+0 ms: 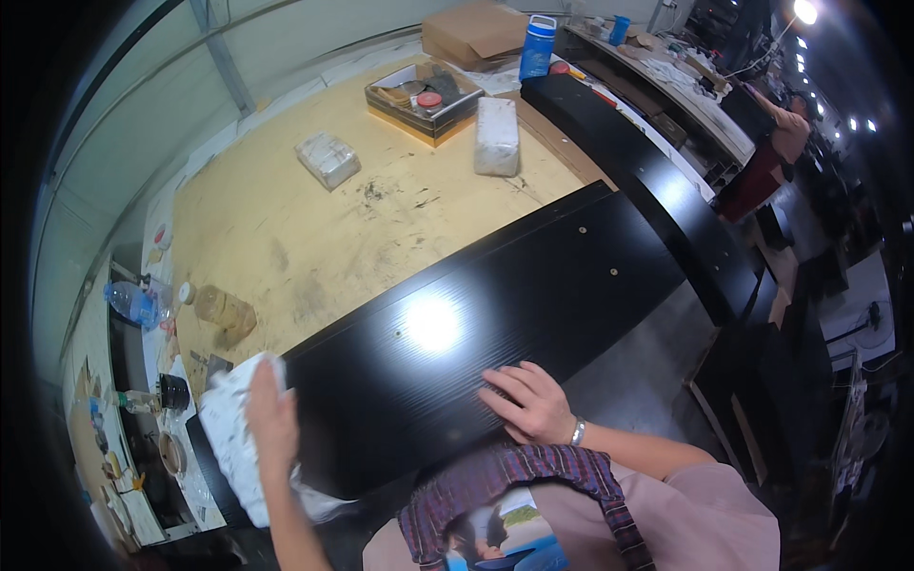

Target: The person wipes a long black wooden board with a white cloth, then uses a small sanding block to smooth the surface. The person repeats wiping and sanding across the board's length, occasionally flipping the board to work on different areas.

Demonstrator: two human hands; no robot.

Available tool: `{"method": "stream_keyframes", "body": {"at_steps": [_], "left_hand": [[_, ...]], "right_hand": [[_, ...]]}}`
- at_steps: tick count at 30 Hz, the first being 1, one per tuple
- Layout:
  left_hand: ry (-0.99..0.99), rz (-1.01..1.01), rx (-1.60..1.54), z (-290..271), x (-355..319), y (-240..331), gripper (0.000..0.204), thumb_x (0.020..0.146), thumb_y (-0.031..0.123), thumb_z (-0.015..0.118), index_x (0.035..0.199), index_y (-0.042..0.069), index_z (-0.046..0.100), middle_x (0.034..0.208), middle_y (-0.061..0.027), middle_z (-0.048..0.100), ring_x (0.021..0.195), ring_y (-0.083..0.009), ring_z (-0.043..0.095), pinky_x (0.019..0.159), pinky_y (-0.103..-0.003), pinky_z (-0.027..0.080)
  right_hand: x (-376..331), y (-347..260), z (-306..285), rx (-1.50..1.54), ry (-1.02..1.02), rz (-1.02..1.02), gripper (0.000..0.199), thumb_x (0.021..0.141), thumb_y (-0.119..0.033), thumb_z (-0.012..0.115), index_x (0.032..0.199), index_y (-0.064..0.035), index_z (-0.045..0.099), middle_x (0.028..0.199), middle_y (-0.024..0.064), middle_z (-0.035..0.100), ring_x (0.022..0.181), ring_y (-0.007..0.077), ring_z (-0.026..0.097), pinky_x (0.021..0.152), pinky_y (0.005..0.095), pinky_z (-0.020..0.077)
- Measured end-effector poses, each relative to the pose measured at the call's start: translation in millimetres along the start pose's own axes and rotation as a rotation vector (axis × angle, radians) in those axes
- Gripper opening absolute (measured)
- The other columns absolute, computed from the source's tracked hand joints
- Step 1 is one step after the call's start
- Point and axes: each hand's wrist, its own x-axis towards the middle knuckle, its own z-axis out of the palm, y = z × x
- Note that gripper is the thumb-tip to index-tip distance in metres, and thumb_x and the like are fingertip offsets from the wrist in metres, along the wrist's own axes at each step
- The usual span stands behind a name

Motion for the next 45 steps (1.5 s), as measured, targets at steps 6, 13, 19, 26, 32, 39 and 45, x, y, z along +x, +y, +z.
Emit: {"method": "stream_keyframes", "body": {"at_steps": [6,13,19,26,32,39,45], "left_hand": [[0.348,-0.551,-0.22,-77,-120,-188,0.041,0.105,0.012,0.045,0.143,-0.004,0.052,0.141,-0.0154,0.06,0.127,-0.0268,0.058,0.11,-0.037,0.041],[0.475,-0.412,-0.971,-120,-78,-81,0.039,0.107,0.012,0.046,0.142,-0.004,0.055,0.138,-0.0164,0.06,0.12,-0.0212,0.061,0.105,-0.034,0.047],[-0.416,0.347,-0.262,-56,-14,42,0.054,0.094,0.019,0.062,0.146,0.006,0.053,0.155,-0.0152,0.047,0.146,-0.0341,0.039,0.117,-0.054,0.029],[-0.391,0.515,-0.05,7,42,97,0.053,0.093,0.017,0.063,0.145,0.018,0.055,0.156,-0.0034,0.047,0.147,-0.0276,0.039,0.112,-0.067,0.026],[-0.464,0.617,-0.305,46,74,172,0.052,0.091,0.009,0.066,0.142,0.018,0.059,0.153,-0.0055,0.052,0.146,-0.0273,0.043,0.113,-0.067,0.028],[-0.521,0.953,-0.315,67,41,267,0.059,0.089,0.017,0.072,0.143,0.005,0.052,0.155,-0.0089,0.047,0.145,-0.027,0.043,0.107,-0.061,0.041],[-0.57,0.955,-0.249,62,25,231,0.057,0.087,0.008,0.064,0.143,0.007,0.054,0.155,-0.0088,0.048,0.144,-0.0244,0.047,0.114,-0.054,0.036]], "right_hand": [[-25,-38,16,0.063,0.079,-0.032,0.028,0.083,-0.009,0.073,0.111,-0.0117,0.073,0.12,0.0111,0.069,0.102,0.0249,0.066,0.101,0.046,0.0487],[19,-61,8,0.014,-0.076,0.083,0.037,0.081,-0.01,0.071,0.117,-0.0051,0.069,0.129,0.0177,0.063,0.113,0.0315,0.062,0.101,0.0484,0.048],[15,-61,28,0.002,-0.103,0.059,0.06,0.071,-0.006,0.068,0.131,-0.0052,0.06,0.139,0.0171,0.056,0.125,0.0325,0.057,0.107,0.0501,0.043],[18,-57,36,0.038,-0.105,0.043,0.063,0.07,-0.017,0.073,0.13,-0.0053,0.06,0.141,0.0135,0.057,0.129,0.0289,0.055,0.111,0.0483,0.0406],[17,-2,-16,0.285,-0.191,-0.029,0.057,0.068,-0.017,0.076,0.123,-0.0064,0.065,0.136,0.0162,0.059,0.125,0.0337,0.057,0.11,0.0505,0.0408],[5,147,-32,-0.297,0.029,0.665,0.059,0.087,-0.037,0.072,0.133,-0.0025,0.06,0.144,0.0217,0.051,0.134,0.0385,0.044,0.114,0.0482,0.0344],[5,145,-34,-0.345,-0.015,0.675,0.06,0.089,-0.039,0.069,0.137,-0.0038,0.058,0.148,0.0198,0.048,0.134,0.036,0.044,0.115,0.047,0.0325]]}}
